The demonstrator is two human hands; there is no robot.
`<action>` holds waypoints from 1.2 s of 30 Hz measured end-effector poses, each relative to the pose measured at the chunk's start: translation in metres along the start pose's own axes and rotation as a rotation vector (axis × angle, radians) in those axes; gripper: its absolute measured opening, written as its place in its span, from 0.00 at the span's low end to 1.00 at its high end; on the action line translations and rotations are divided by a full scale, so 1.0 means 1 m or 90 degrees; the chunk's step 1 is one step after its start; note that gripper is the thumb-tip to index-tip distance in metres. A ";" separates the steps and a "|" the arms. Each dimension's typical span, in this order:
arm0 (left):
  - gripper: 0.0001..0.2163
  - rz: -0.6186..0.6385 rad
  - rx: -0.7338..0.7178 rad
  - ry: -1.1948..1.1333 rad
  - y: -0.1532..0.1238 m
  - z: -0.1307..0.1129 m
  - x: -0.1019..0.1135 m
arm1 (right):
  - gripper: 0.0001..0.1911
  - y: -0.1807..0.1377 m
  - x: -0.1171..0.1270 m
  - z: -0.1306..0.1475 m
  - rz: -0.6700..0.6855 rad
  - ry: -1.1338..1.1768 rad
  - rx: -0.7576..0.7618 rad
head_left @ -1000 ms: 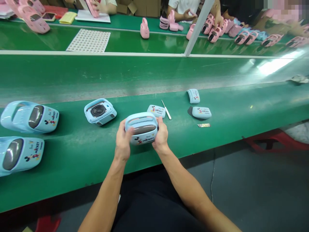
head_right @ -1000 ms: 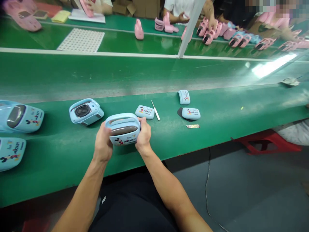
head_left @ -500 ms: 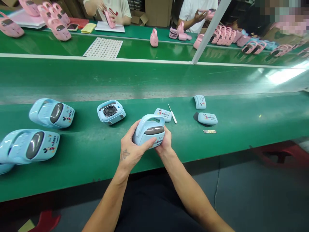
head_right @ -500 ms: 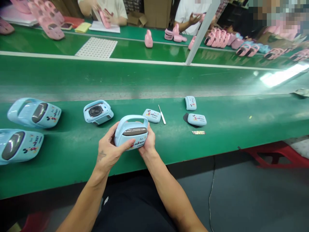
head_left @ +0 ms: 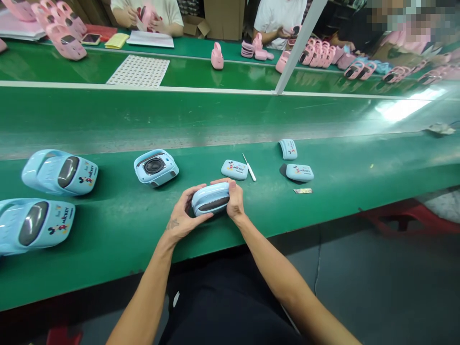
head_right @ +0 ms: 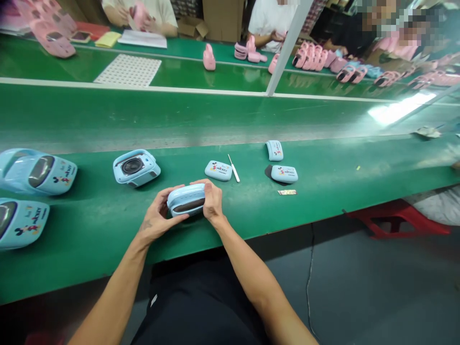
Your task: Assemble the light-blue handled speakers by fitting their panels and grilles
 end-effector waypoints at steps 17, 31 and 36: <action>0.31 -0.438 -0.032 0.232 0.014 -0.006 0.015 | 0.31 -0.010 -0.013 0.020 -0.183 -0.304 0.121; 0.29 -0.231 0.047 0.009 0.019 0.026 0.026 | 0.29 0.026 -0.024 -0.013 0.083 0.087 -0.169; 0.30 -0.257 0.131 0.018 0.025 0.028 0.031 | 0.28 0.022 -0.023 -0.006 0.202 0.133 -0.306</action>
Point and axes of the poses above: each hand's wrist, its own y-axis towards the middle knuckle, its own x-axis out of the back of the hand, z = x × y, the point moved 9 cm from there along y, towards the middle knuckle, and after that the axes turned 7 degrees about -x, right-handed, at the moved point
